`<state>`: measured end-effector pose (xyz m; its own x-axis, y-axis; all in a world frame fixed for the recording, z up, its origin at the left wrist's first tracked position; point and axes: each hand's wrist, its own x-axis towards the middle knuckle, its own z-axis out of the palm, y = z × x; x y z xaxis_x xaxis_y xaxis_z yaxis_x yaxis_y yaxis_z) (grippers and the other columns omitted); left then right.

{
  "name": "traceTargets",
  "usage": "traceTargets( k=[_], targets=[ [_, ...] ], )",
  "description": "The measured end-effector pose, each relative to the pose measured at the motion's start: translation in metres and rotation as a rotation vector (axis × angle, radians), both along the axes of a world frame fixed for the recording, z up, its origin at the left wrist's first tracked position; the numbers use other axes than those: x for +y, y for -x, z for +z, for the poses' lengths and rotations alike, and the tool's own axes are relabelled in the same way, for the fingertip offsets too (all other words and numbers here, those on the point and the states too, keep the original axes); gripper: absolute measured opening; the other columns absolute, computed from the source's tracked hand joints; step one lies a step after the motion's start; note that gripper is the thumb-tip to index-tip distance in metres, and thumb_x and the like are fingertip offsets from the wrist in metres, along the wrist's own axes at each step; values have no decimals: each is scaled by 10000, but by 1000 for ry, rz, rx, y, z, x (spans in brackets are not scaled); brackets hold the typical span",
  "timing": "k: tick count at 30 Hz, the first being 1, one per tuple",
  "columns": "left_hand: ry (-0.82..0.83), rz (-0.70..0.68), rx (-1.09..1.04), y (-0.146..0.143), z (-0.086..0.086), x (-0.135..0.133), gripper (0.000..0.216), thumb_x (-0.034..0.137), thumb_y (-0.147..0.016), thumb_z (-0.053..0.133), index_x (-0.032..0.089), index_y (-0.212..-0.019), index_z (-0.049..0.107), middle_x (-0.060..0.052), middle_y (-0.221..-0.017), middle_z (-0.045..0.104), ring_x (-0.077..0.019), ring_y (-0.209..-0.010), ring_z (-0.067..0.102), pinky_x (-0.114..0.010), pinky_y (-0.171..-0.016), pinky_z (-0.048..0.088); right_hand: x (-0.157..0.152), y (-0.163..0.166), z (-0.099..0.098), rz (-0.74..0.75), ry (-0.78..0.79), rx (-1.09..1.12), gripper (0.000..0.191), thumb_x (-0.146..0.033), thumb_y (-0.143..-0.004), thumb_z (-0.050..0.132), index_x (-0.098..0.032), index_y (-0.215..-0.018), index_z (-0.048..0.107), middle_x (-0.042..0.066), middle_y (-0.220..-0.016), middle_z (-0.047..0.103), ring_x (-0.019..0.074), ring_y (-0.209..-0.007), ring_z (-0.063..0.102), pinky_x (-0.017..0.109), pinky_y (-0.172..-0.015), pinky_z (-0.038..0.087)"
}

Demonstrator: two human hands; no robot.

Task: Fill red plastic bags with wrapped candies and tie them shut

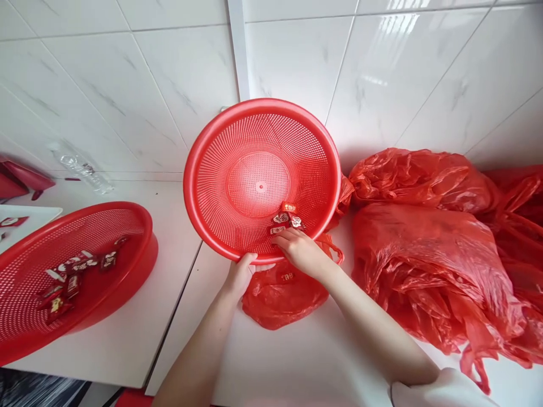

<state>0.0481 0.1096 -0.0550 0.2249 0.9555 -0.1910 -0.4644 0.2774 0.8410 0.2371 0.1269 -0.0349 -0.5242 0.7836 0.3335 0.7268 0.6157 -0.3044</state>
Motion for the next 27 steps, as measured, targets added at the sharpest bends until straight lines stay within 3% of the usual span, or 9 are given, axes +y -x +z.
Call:
traceTargets(
  k=[7,13,16,20,27],
  targets=[
    [18,4,-30,4,0,1,429,160,-779,575,138,-1207,586,-124,-1232,649,-332,-1149,605,-516,-906,547,-7,-3,12,172,174,325,246,-177,-945,479,-181,-1118,654,83,-1084,664,194,-1023,610,352,-919,497],
    [-12,19,-60,7,-5,4,506,156,-799,552,172,-1303,524,-114,-1270,627,-321,-1160,594,-540,-918,537,-2,1,9,-29,621,1093,263,-388,-883,610,-205,-1049,701,50,-1011,719,166,-893,674,344,-852,548],
    [-16,48,-58,8,-7,6,545,149,-791,561,190,-1331,495,-110,-1282,617,-322,-1174,584,-543,-917,536,1,-4,10,-32,739,1316,303,-356,-767,750,-219,-1035,716,26,-950,734,145,-839,684,330,-831,565],
    [-12,51,-48,8,-10,7,551,156,-791,572,189,-1335,487,-117,-1280,615,-328,-1184,578,-542,-915,535,-2,-9,17,9,707,1297,326,-305,-703,808,-208,-1003,726,21,-858,741,142,-791,686,323,-792,569],
    [-33,35,-23,8,-8,6,461,174,-797,568,162,-1258,545,-125,-1281,613,-326,-1162,594,-524,-899,545,-14,-18,37,62,524,934,254,-336,-837,684,-198,-1050,703,51,-969,740,174,-864,692,331,-799,556]
  ],
)
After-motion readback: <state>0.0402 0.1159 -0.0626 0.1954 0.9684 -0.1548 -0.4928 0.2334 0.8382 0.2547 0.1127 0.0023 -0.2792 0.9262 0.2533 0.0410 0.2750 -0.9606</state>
